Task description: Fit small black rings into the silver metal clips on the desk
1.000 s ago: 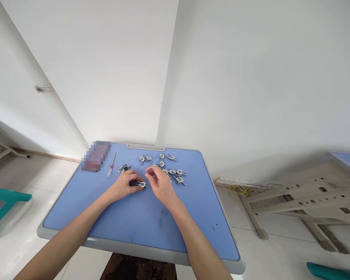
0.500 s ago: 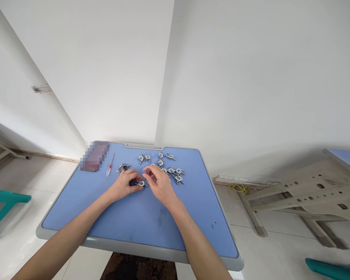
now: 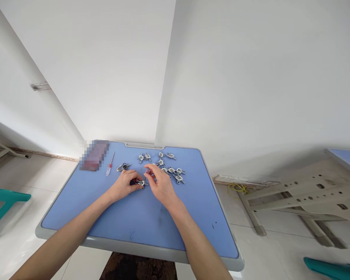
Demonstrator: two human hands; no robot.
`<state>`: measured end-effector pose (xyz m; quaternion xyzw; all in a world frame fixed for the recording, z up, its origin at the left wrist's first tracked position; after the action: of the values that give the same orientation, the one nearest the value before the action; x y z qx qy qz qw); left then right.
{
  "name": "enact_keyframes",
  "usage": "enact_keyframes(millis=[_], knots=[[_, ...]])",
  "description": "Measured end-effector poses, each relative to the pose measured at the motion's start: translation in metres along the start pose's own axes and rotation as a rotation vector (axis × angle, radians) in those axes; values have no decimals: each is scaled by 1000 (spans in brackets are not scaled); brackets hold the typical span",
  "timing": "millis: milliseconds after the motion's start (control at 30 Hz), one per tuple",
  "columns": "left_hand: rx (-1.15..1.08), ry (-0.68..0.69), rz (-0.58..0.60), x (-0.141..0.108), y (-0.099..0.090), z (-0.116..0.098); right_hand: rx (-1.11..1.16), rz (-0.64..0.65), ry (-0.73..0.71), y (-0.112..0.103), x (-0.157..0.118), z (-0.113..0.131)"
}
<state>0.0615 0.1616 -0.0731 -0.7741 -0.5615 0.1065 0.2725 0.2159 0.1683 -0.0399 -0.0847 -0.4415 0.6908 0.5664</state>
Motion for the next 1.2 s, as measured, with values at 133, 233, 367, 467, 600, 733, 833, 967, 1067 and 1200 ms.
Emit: enact_keyframes(millis=[133, 233, 367, 467, 600, 733, 833, 967, 1067, 1200], knots=[[-4, 1, -3, 0, 0, -1, 16, 45, 4, -1, 0, 2], [-3, 4, -9, 0, 0, -1, 9, 56, -23, 0, 0, 4], [8, 5, -11, 1, 1, 1, -46, -2, -81, 3, 0, 6], [1, 4, -9, 1, 1, 1, -49, -84, -81, 4, 0, 6], [-32, -12, 5, 1, 2, 2, -2, -99, -39, 5, 1, 4], [-49, 10, 26, 1, 2, 1, 107, -43, -12, 3, 3, 0], [-40, 33, 40, 1, 2, 1, 146, 17, -23, 1, 4, 0], [-22, 39, 41, 1, 1, 0, 54, 0, -59, 0, 1, 2], [-3, 37, 40, 1, 1, 0, -43, -77, -79, 1, 0, 4], [-11, 48, 40, 1, 2, 2, -26, -139, -10, 3, 0, 3]])
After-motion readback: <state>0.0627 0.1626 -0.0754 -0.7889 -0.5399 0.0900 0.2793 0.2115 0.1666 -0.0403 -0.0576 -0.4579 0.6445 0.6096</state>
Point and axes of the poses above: each hand's wrist, its own x-axis towards the middle knuckle, its own y-axis out of the palm, z = x × y, the point moved 4 cm from there along x, towards the middle knuckle, and after that the axes turned 14 degrees about -x, right-handed, at the moved point
